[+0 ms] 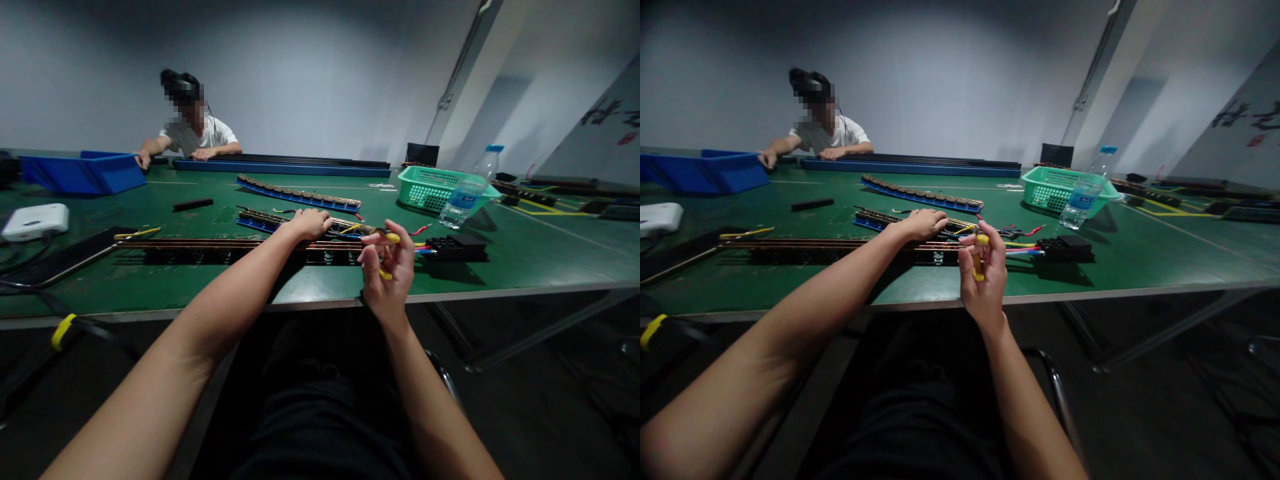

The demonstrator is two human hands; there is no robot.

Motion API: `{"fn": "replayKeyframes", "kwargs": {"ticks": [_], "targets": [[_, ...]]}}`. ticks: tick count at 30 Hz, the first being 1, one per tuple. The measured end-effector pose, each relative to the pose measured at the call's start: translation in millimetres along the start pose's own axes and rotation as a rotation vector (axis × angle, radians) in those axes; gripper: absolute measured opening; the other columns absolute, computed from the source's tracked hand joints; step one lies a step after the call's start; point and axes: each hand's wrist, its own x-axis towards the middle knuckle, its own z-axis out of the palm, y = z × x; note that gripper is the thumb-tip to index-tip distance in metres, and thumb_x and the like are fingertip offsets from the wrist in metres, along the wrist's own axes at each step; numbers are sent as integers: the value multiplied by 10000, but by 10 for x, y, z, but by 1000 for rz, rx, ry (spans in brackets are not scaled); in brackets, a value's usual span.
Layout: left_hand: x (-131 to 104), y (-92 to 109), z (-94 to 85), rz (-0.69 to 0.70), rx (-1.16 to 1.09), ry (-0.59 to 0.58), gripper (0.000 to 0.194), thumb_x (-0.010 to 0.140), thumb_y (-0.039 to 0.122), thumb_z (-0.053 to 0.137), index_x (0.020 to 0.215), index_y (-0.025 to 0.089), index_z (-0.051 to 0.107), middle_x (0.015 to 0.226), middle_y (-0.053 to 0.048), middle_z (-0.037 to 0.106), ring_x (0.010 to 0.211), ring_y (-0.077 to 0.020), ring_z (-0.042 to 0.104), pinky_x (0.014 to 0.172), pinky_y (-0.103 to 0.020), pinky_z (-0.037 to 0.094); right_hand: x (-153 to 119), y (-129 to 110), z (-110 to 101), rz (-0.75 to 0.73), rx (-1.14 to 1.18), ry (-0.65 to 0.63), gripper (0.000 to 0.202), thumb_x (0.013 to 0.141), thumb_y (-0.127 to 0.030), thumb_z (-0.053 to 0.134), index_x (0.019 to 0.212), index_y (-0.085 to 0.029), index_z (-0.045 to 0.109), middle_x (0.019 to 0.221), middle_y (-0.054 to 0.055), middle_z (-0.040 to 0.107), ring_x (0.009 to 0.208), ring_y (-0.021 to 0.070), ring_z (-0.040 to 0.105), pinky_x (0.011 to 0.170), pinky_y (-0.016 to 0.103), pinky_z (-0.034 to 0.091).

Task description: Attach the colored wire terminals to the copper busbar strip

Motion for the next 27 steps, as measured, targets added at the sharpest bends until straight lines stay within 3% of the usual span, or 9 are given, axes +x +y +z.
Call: {"fn": "replayKeyframes", "kwargs": {"ticks": [4, 8, 12, 16, 23, 27], "targets": [[2, -7, 0, 3, 7, 4, 491, 1053, 462, 224, 1320, 225, 561, 1378, -128, 592, 1249, -310, 539, 1034, -467, 391, 111, -31, -203, -118, -109, 132, 420, 945, -402, 562, 1341, -311, 455, 968, 48, 619, 687, 148, 591, 579, 300, 492], [7, -19, 10, 12, 4, 9, 493, 1049, 462, 224, 1329, 231, 558, 1383, -126, 590, 1258, -313, 530, 1035, -468, 388, 380, 5, -478, -187, -86, 236, 402, 934, -462, 567, 1298, -318, 478, 904, 15, 588, 571, 110, 514, 426, 231, 379], [13, -26, 23, 10, -5, 15, 510, 1044, 466, 218, 1333, 219, 558, 1383, -138, 588, 1249, -324, 535, 1032, -480, 389, 529, 149, -686, -123, -96, 276, 438, 929, -502, 577, 1304, -298, 479, 902, 14, 576, 586, 106, 526, 408, 210, 372], [16, -33, 31, 3, -3, 14, 502, 1045, 466, 216, 1342, 235, 549, 1398, -121, 579, 1261, -311, 528, 1041, -470, 383, 517, 240, -749, 2, -105, 244, 452, 931, -520, 571, 1310, -285, 495, 916, 20, 577, 612, 108, 562, 412, 201, 378], [-8, -16, 2, 6, -2, 6, 509, 1045, 460, 210, 1325, 220, 560, 1385, -139, 583, 1253, -324, 531, 1038, -487, 384, 511, 233, -753, -9, -77, 208, 454, 941, -488, 568, 1345, -296, 485, 971, 34, 595, 696, 132, 601, 460, 218, 429], [-19, 3, -14, -16, -7, 2, 496, 1046, 467, 217, 1328, 240, 557, 1387, -121, 586, 1256, -315, 531, 1044, -480, 383, 564, 290, -779, 70, -104, 65, 458, 916, -505, 596, 1307, -279, 522, 922, 31, 620, 633, 123, 559, 472, 231, 401]]}}
